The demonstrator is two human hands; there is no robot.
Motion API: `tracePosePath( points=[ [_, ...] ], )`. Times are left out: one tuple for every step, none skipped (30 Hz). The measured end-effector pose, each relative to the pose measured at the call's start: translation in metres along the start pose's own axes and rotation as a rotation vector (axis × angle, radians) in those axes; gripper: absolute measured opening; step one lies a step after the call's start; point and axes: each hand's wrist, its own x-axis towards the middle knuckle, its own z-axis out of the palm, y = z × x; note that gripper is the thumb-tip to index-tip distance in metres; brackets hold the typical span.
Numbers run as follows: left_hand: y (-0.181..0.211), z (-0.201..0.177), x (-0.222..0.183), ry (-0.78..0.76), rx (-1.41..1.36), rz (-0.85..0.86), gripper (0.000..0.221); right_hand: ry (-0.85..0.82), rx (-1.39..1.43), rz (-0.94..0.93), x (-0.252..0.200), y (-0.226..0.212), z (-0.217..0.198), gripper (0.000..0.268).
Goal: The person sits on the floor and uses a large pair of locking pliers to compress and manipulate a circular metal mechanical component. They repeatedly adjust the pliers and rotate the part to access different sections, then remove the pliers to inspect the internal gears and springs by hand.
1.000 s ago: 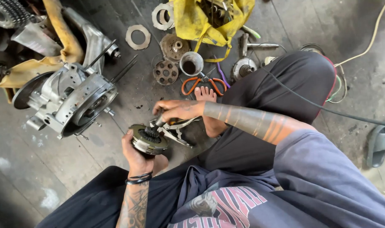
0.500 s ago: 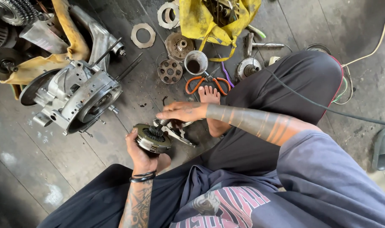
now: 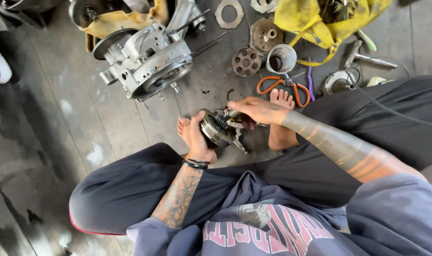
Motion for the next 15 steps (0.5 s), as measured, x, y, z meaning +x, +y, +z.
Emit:
tracePosePath(
  points=[
    [0.004,0.001,-0.001,-0.007,0.025,-0.023,0.051,0.005,-0.028,0.089,0.009,0.011,0.001,0.06],
    [0.008,0.001,-0.002,-0.018,0.055,-0.047,0.056,0.012,-0.052,0.182,0.017,0.023,0.004,0.066],
    [0.004,0.003,-0.001,-0.014,0.058,-0.048,0.056,0.007,-0.05,0.18,0.016,0.023,0.001,0.066],
    [0.0,0.004,0.0,-0.025,0.074,-0.06,0.062,0.027,-0.022,0.089,0.014,0.022,-0.001,0.05],
    [-0.005,0.005,0.001,-0.035,0.091,-0.073,0.068,0.046,0.007,-0.002,0.013,0.022,-0.003,0.035],
    [-0.003,0.005,0.001,-0.031,0.094,-0.075,0.068,0.041,0.009,-0.002,0.012,0.021,-0.005,0.035],
    [-0.001,0.005,0.0,-0.052,0.097,-0.089,0.076,0.037,0.004,-0.155,0.01,0.02,-0.007,0.026],
    [0.002,0.006,0.0,-0.069,0.095,-0.102,0.084,0.03,-0.007,-0.31,0.008,0.017,-0.01,0.042],
    [0.0,0.006,0.0,-0.062,0.092,-0.104,0.084,0.023,-0.01,-0.311,0.007,0.017,-0.008,0.042],
    [-0.001,0.006,0.002,-0.064,0.121,-0.107,0.085,0.001,0.115,-0.284,0.007,0.016,-0.007,0.042],
    [-0.002,0.006,0.003,-0.066,0.149,-0.111,0.087,-0.021,0.24,-0.256,0.006,0.015,-0.005,0.043],
    [0.005,0.005,0.001,-0.057,0.147,-0.115,0.087,-0.031,0.238,-0.256,-0.004,-0.007,-0.001,0.043],
    [0.011,0.004,-0.001,-0.047,0.146,-0.104,0.088,0.028,0.06,0.016,-0.014,-0.028,0.002,0.058],
    [0.018,0.002,-0.003,-0.038,0.147,-0.094,0.089,0.088,-0.119,0.286,-0.023,-0.05,0.006,0.081],
    [0.02,0.002,-0.003,-0.029,0.147,-0.097,0.089,0.079,-0.121,0.284,-0.012,-0.029,0.002,0.081]
  ],
)
